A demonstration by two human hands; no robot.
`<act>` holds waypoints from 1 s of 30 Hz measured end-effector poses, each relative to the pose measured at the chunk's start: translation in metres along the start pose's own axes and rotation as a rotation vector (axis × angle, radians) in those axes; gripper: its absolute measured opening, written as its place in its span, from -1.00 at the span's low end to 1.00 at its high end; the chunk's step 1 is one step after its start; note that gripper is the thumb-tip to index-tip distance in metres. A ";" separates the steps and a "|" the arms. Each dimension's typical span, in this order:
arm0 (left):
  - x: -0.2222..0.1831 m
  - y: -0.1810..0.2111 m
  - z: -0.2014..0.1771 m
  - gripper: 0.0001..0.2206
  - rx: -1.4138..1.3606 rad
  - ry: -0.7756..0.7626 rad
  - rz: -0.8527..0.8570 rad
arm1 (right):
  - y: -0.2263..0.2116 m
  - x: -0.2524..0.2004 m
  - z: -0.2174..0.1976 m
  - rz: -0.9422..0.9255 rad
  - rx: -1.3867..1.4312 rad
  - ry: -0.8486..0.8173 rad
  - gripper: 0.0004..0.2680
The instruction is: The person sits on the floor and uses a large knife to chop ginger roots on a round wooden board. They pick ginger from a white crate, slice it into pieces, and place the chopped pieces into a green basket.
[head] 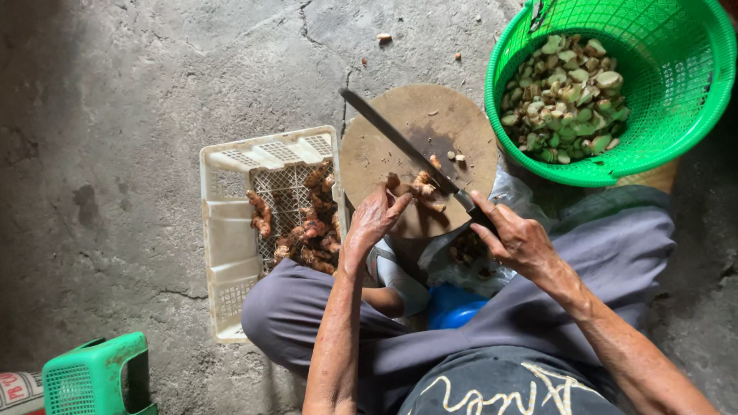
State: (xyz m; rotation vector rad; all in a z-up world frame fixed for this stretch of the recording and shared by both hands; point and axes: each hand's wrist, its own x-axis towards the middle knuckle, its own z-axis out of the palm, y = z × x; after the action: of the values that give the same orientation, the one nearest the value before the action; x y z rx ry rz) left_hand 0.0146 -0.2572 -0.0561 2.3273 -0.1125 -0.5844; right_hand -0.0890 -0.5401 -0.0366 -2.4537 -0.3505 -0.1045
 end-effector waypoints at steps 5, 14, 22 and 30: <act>0.008 -0.014 0.010 -0.40 0.004 0.014 0.049 | -0.005 0.001 0.012 0.011 -0.118 -0.083 -0.52; 0.001 -0.037 0.015 -0.39 -0.175 0.021 0.102 | 0.021 0.007 0.021 0.460 0.348 -0.370 -0.51; 0.005 -0.042 0.021 -0.42 -0.139 -0.007 -0.077 | -0.010 0.008 -0.004 -0.008 0.013 -0.033 -0.51; 0.017 -0.050 0.036 -0.42 -0.108 0.113 0.001 | -0.006 0.013 0.023 0.025 -0.185 -0.167 -0.51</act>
State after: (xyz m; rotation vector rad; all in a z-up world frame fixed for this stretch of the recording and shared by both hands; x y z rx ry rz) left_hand 0.0096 -0.2477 -0.1189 2.2496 -0.0289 -0.4458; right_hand -0.0782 -0.5182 -0.0485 -2.6570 -0.3988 0.0832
